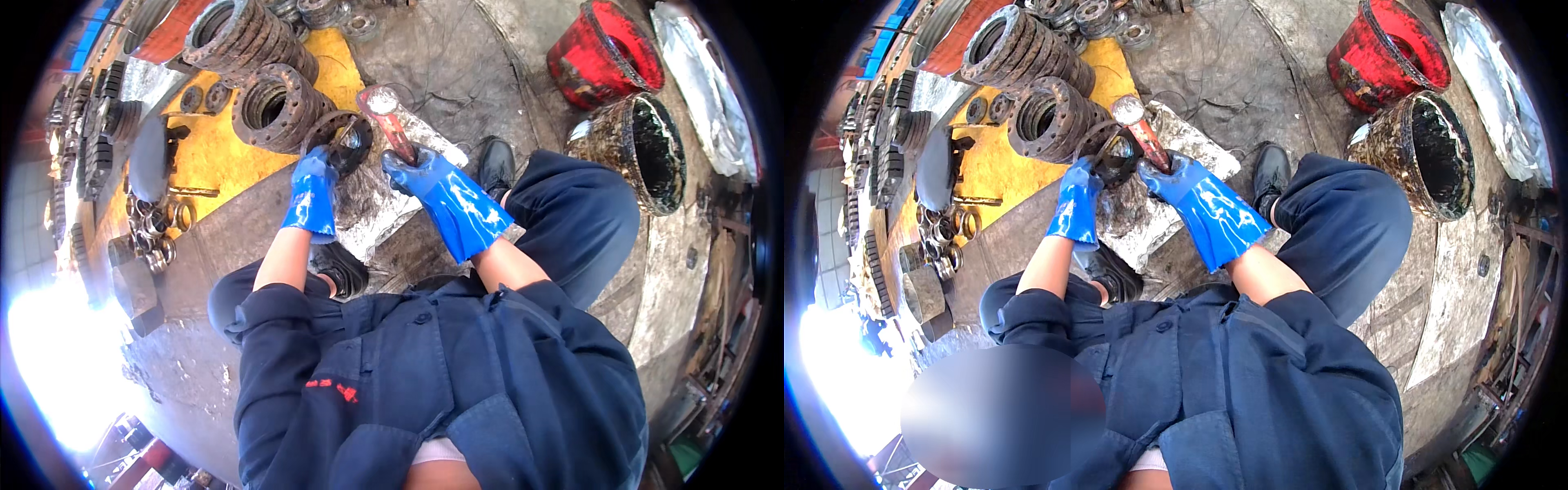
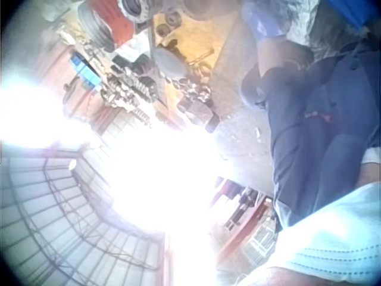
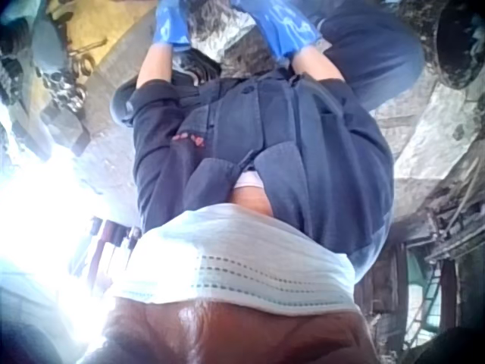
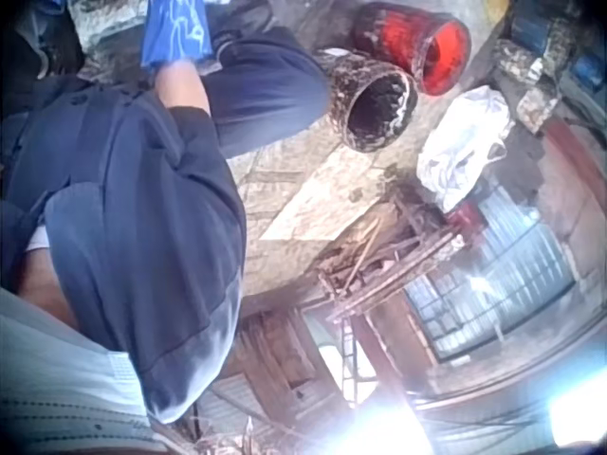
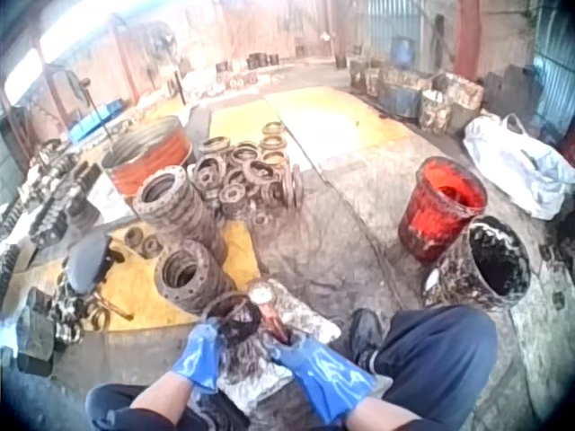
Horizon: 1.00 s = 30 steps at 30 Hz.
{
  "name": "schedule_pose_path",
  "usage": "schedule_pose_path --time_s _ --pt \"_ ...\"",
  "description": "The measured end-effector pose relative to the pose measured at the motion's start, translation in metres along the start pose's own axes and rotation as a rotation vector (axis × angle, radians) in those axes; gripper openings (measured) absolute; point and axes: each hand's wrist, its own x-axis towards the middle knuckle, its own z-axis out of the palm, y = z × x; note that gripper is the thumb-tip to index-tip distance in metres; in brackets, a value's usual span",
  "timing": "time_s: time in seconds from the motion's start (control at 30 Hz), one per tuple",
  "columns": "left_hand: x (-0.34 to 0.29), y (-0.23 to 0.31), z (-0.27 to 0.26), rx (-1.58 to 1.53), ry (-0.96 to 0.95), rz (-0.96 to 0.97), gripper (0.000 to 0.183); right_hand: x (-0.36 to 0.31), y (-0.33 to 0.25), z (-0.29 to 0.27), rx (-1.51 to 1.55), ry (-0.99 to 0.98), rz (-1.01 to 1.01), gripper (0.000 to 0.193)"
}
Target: The person cleans large metal rings and components by applying grease or solvent with a brush and using a hammer to tap off loose debris.
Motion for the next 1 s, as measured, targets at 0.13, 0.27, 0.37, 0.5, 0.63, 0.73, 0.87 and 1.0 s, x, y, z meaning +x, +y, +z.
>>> schedule_pose_path --time_s 0.13,0.27,0.37,0.5,0.63,0.73,0.87,1.0 --pt "0.002 0.019 -0.008 -0.055 -0.069 -0.086 0.029 -0.001 -0.004 0.001 -0.059 -0.034 0.009 0.045" --pt "-0.003 0.034 -0.006 -0.17 -0.212 -0.246 0.028 0.003 0.022 0.004 -0.184 -0.109 0.124 0.041" --pt "-0.004 0.045 -0.016 -0.285 -0.171 -0.235 0.029 0.001 0.04 0.012 -0.159 -0.126 0.155 0.034" --pt "-0.011 0.002 0.039 -0.23 0.08 0.028 0.025 -0.021 -0.015 0.022 -0.251 -0.227 -0.065 0.034" --pt "0.006 0.004 0.051 -0.136 -0.141 -0.182 0.029 -0.008 0.011 0.024 -0.307 -0.23 -0.188 0.027" --pt "0.005 -0.017 0.089 -0.551 -0.087 -0.289 0.036 0.009 0.041 0.028 -0.563 -0.081 0.056 0.033" --pt "-0.01 0.012 0.044 -0.287 -0.209 -0.204 0.044 -0.006 0.001 0.039 -0.404 -0.098 0.141 0.037" --pt "-0.014 0.024 0.032 -0.167 -0.17 -0.107 0.036 -0.008 -0.009 0.036 -0.256 -0.125 -0.154 0.012"
